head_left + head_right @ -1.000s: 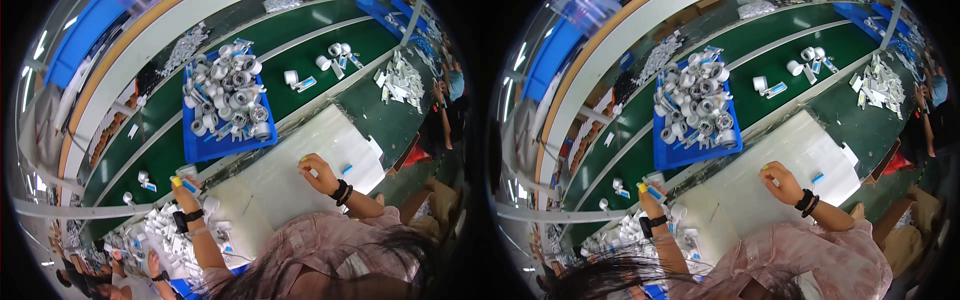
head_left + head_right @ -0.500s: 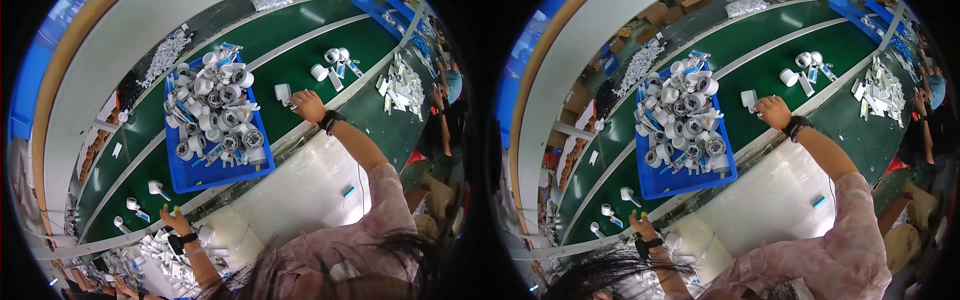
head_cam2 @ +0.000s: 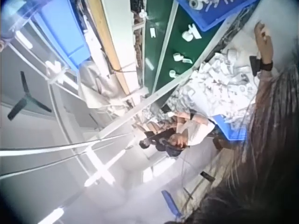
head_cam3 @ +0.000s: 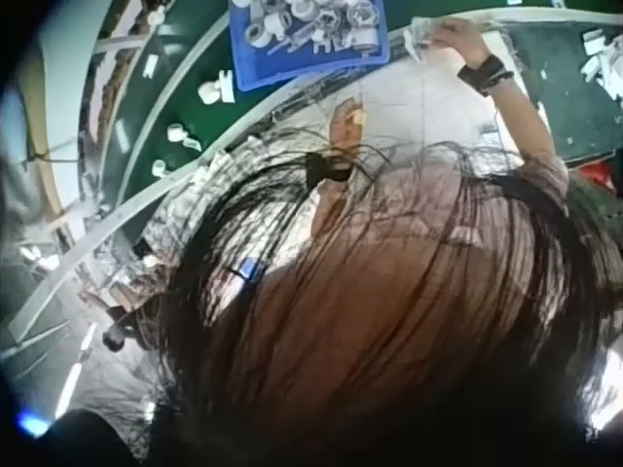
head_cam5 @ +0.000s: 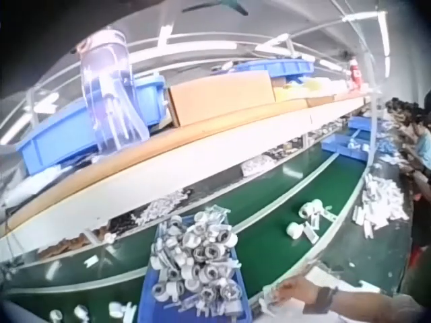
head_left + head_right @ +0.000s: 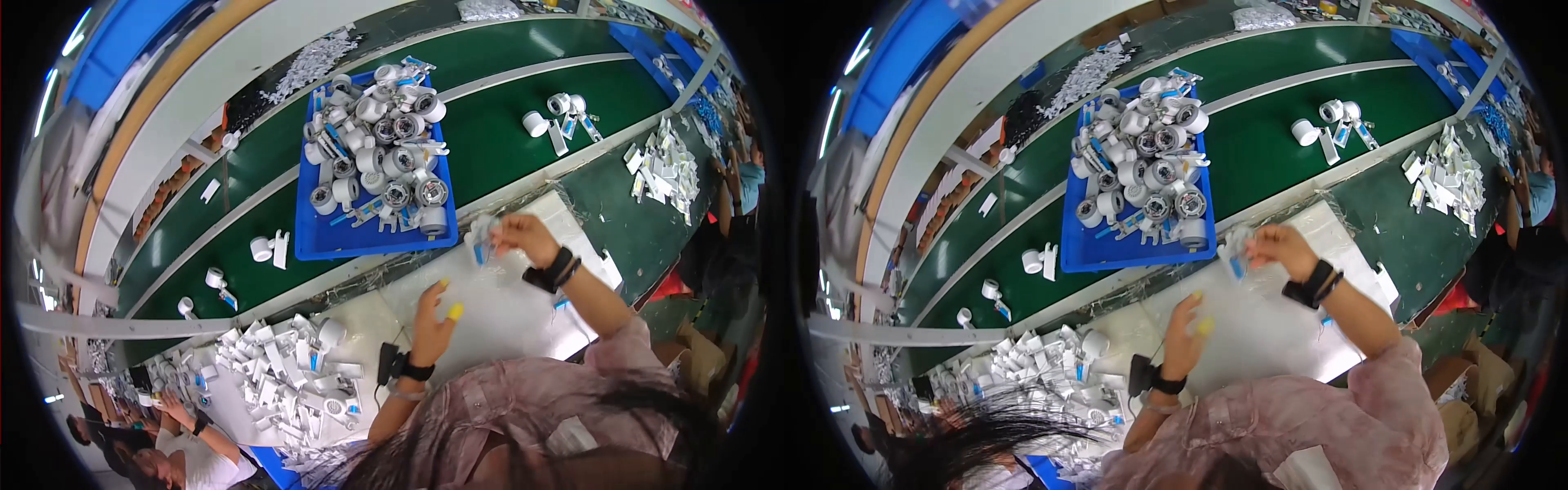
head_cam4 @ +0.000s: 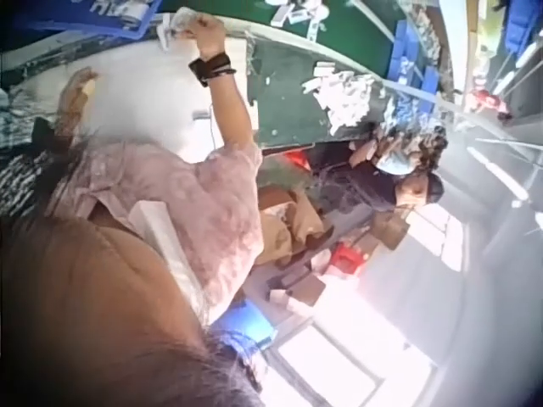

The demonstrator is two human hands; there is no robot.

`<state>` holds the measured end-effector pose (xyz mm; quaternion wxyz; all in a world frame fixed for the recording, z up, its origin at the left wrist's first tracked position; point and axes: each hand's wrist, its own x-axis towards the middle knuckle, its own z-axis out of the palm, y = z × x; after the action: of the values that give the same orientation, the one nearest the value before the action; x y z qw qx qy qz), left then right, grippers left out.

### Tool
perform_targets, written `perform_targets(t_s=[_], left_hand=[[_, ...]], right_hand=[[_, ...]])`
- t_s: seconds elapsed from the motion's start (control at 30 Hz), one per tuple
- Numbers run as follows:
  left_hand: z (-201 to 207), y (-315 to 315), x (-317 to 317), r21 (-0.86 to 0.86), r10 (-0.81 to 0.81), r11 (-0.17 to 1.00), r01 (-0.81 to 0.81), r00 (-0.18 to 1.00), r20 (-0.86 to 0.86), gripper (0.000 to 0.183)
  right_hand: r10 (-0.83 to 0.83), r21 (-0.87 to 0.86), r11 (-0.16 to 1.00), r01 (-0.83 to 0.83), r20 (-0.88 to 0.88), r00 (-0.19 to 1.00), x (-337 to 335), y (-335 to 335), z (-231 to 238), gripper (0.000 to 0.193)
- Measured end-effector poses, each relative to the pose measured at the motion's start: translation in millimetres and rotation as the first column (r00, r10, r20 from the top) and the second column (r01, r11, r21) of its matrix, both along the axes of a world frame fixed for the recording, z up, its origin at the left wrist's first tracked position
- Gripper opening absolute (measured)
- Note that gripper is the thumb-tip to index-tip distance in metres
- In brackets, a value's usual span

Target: The person assembles handheld fans by hand, picking up a motor and a battery, connecting the wires, and fitting them into a plastic housing. They then pick up a fan head and a back cover, snapping them onto the housing one at a time.

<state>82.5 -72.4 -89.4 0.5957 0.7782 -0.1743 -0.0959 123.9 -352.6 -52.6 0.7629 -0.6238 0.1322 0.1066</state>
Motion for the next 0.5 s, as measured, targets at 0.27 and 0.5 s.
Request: perform_targets(t_s=[0.27, 0.5], left_hand=[[38, -21, -41, -0.100, -0.043, 0.994, 0.033, 0.995, -0.092, 0.054], [70, 4, -70, -0.208, -0.338, 0.934, 0.289, 0.905, -0.259, 0.025]], right_hand=[[0.046, 0.587, 0.809, 0.016, -0.091, 0.995, -121, 73, 23, 0.016], [0.231, -0.185, 0.963, -0.195, 0.199, 0.952, -157, 65, -7, 0.020]])
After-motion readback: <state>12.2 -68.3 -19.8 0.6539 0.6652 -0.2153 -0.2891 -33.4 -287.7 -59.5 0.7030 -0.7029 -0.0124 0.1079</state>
